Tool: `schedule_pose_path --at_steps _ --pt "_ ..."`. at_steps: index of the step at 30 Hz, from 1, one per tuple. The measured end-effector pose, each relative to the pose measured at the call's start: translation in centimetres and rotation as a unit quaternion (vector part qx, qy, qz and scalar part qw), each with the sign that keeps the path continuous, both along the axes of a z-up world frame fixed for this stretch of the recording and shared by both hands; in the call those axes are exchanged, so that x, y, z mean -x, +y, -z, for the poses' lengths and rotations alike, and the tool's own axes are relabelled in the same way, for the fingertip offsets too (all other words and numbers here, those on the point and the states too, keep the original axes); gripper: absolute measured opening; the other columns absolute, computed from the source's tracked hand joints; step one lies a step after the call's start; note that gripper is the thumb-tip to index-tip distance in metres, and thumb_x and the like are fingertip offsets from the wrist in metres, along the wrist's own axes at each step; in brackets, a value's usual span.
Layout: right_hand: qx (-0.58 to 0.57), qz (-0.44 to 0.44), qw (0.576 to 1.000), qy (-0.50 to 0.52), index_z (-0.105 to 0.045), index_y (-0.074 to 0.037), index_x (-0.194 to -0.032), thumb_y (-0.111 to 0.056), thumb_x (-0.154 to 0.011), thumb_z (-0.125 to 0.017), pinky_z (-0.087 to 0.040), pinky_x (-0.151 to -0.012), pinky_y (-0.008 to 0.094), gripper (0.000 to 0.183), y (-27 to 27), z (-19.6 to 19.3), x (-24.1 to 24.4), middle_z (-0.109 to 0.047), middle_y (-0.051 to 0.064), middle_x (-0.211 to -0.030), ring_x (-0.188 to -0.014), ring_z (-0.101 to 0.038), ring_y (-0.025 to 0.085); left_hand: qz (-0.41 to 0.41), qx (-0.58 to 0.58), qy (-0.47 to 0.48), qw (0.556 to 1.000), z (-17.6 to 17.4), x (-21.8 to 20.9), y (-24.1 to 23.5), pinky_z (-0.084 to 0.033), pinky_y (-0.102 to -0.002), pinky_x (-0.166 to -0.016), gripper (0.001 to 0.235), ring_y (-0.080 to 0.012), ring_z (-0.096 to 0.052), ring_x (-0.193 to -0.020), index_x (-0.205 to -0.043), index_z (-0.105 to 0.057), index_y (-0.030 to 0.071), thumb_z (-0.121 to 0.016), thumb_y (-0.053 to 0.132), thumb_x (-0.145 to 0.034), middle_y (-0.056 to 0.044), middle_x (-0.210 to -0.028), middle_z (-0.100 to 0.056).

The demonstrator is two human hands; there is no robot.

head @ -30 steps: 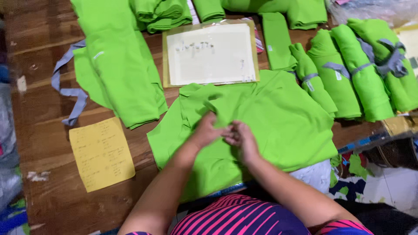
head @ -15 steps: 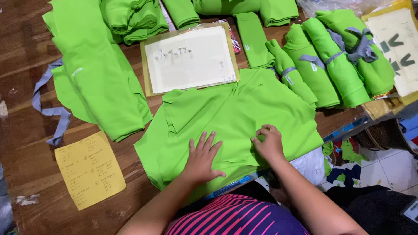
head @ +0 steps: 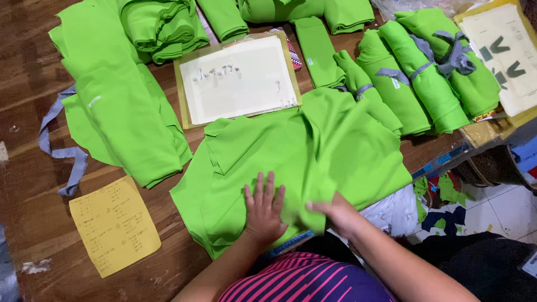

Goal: The person folds a lime green t-shirt on a wooden table, attaches a small white tag to the collar, and places the folded shirt into a stack. This process is repeated for multiple shirts.

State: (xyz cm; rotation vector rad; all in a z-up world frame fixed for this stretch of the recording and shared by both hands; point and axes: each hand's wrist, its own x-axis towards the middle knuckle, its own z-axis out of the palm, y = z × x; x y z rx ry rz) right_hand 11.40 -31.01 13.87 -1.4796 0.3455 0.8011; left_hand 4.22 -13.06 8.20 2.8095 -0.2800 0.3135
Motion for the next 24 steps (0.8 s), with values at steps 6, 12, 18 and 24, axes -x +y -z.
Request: schedule_pose_path --at_steps 6,12,18,24 --pt "0.251 -0.495 0.805 -0.209 -0.076 -0.023 -0.073 -0.033 -0.077 -0.077 -0.047 -0.059 0.025 0.011 -7.2 -4.9 -1.9 -0.073 -0.009 -0.065 -0.059 -0.062 0.006 0.169 0.289 0.159 0.929 -1.5 -0.7 -1.7 -0.028 -0.059 -0.107 0.026 -0.0275 -0.065 -0.111 -0.094 -0.072 0.019 -0.053 0.037 -0.092 -0.004 -0.12 -0.07" --pt "0.218 -0.574 0.713 -0.338 -0.053 -0.016 -0.135 -0.044 -0.094 -0.049 -0.036 -0.106 0.052 0.049 -2.6 -3.2 -4.3 -0.054 0.009 -0.14 -0.128 -0.048 0.031 0.206 0.565 0.418 0.681 1.7 2.8 -4.0 -0.051 -0.034 -0.091 0.041 -0.0201 -0.062 -0.1 -0.12 -0.057 0.007 -0.068 0.007 -0.08 -0.009 -0.111 -0.066" --pt "0.262 -0.893 0.345 -0.123 -0.07 0.005 -0.1 -0.001 -0.076 -0.06 -0.056 -0.07 0.042 0.027 -8.2 8.8 2.2 -0.069 0.022 -0.094 -0.09 -0.067 0.04 0.126 0.572 0.488 0.647 -1.1 5.0 -5.8 -0.041 -0.032 -0.112 0.047 -0.0168 -0.056 -0.124 -0.131 -0.057 0.013 -0.063 0.028 -0.087 -0.005 -0.135 -0.059" --pt "0.159 -0.562 0.629 -0.513 -0.058 -0.011 -0.077 -0.014 -0.075 -0.056 -0.045 -0.057 0.051 0.004 3.4 9.3 1.6 -0.057 0.011 -0.073 -0.071 -0.059 0.036 0.161 0.569 0.436 0.678 1.6 7.3 -8.9 -0.037 -0.035 -0.113 0.04 -0.0204 -0.053 -0.124 -0.128 -0.057 0.009 -0.056 0.028 -0.093 -0.009 -0.137 -0.056"
